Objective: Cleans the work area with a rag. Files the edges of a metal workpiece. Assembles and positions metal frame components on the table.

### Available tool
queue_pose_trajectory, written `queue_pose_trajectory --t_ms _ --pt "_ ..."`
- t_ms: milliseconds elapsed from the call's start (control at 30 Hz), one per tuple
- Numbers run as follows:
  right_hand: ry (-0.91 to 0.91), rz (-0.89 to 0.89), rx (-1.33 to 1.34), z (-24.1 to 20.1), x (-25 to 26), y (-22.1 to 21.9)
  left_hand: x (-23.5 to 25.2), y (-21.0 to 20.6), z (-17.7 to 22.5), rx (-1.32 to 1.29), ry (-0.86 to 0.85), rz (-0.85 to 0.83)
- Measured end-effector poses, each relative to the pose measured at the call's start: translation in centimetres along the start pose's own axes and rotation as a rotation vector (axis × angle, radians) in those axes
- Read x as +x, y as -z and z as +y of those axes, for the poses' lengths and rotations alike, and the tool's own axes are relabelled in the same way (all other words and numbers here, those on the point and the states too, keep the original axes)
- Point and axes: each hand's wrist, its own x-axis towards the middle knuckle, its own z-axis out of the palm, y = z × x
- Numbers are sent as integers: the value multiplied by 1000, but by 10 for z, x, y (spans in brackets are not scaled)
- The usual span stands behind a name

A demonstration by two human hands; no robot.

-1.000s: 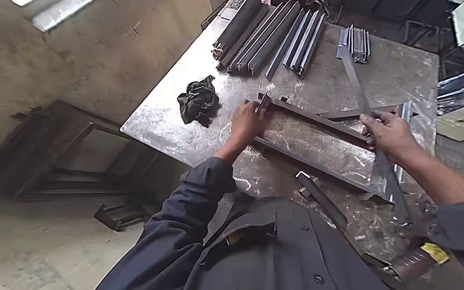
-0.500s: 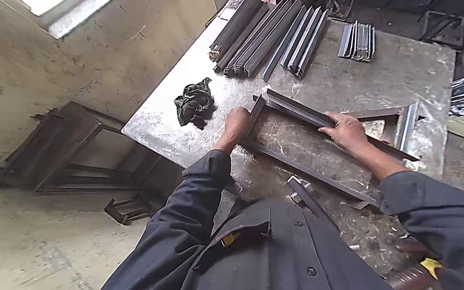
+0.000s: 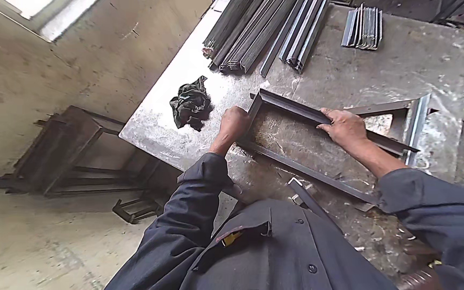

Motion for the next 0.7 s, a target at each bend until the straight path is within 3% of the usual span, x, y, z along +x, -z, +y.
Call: queue_pose_trajectory --t_ms 200,333,467,600,700 --pt "149 52 -78 12 8 -8 -1 -1 0 23 1 7" --pt "177 94 149 28 20 -22 -1 -1 4 43 2 -6" --pt "201 56 207 25 22 -20 -8 4 6 87 -5 -25" --pt "204 52 225 20 13 -5 -29 2 20 159 -137 84" --pt "230 101 243 32 20 -19 -24 -7 16 231 -158 183"
